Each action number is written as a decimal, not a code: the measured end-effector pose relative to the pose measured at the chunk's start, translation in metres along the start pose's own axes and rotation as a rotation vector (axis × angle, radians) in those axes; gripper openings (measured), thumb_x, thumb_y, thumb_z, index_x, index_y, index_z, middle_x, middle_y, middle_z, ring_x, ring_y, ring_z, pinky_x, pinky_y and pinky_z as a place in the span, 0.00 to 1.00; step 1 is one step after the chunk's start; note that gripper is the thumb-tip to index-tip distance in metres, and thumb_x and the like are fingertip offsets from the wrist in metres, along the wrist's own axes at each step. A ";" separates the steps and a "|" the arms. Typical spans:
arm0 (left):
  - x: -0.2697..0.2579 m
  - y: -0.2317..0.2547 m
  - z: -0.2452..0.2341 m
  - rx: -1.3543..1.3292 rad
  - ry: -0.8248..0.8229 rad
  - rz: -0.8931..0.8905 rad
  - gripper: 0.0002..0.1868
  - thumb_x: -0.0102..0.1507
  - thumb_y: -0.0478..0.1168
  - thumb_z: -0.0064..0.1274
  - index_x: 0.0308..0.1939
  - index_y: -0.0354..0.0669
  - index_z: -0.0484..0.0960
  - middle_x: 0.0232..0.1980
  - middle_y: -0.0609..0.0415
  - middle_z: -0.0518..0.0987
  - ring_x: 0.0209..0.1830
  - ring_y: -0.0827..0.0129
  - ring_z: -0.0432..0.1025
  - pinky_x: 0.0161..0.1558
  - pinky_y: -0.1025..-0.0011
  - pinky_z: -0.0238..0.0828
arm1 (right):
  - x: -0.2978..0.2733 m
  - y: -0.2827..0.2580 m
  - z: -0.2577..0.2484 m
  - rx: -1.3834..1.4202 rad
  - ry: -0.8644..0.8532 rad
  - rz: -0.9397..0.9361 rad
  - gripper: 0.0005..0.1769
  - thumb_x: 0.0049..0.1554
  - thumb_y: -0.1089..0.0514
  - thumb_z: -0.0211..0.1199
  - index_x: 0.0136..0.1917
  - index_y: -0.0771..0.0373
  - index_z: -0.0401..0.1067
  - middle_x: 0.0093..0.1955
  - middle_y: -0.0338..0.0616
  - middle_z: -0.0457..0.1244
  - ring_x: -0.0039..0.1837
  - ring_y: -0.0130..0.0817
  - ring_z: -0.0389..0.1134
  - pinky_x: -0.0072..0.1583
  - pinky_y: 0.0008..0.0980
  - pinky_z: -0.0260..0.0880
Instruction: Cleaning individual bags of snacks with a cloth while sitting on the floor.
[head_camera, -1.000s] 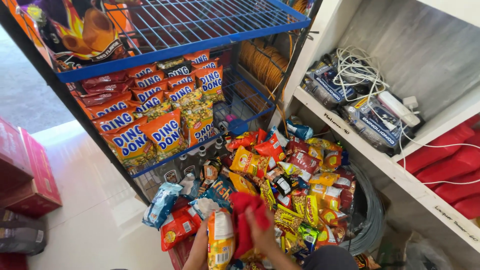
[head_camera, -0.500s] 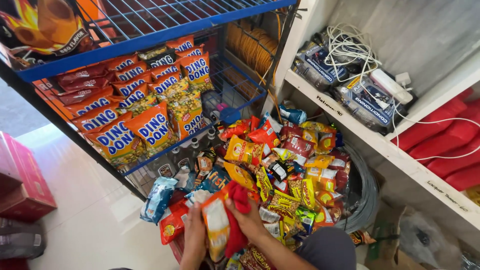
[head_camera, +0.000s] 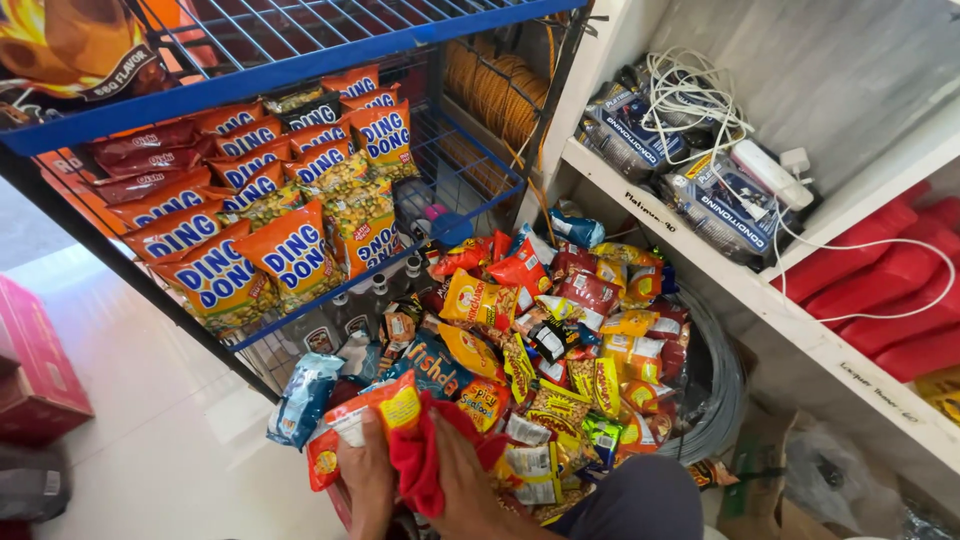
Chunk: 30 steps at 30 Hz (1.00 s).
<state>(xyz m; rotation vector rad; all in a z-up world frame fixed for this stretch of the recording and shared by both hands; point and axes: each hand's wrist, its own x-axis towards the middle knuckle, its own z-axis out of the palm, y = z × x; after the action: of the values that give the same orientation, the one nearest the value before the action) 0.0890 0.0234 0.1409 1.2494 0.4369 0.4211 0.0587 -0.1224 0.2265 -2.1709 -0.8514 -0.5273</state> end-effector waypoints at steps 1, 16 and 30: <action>0.002 -0.007 -0.005 -0.036 0.025 0.045 0.21 0.73 0.50 0.43 0.50 0.34 0.80 0.43 0.50 0.84 0.39 0.68 0.77 0.41 0.70 0.74 | -0.009 0.006 0.005 0.035 -0.058 0.062 0.43 0.59 0.52 0.63 0.76 0.77 0.49 0.73 0.72 0.55 0.72 0.67 0.58 0.69 0.55 0.60; -0.031 -0.001 0.024 0.399 -0.376 -0.100 0.19 0.69 0.49 0.48 0.45 0.36 0.84 0.34 0.49 0.85 0.34 0.68 0.74 0.39 0.67 0.75 | 0.039 0.041 -0.026 0.498 0.107 0.768 0.18 0.59 0.48 0.62 0.56 0.61 0.73 0.44 0.38 0.73 0.47 0.29 0.75 0.52 0.31 0.75; -0.023 0.004 0.021 0.341 -0.220 -0.014 0.19 0.68 0.50 0.48 0.46 0.38 0.85 0.38 0.52 0.87 0.37 0.70 0.80 0.40 0.67 0.77 | -0.017 0.099 0.011 0.839 0.010 0.949 0.36 0.63 0.30 0.42 0.57 0.63 0.72 0.50 0.44 0.68 0.53 0.36 0.70 0.58 0.38 0.71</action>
<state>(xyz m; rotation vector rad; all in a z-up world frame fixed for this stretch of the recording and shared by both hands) 0.0804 -0.0043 0.1519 1.6031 0.3366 0.1971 0.1185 -0.1723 0.1615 -1.5102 0.0635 0.2728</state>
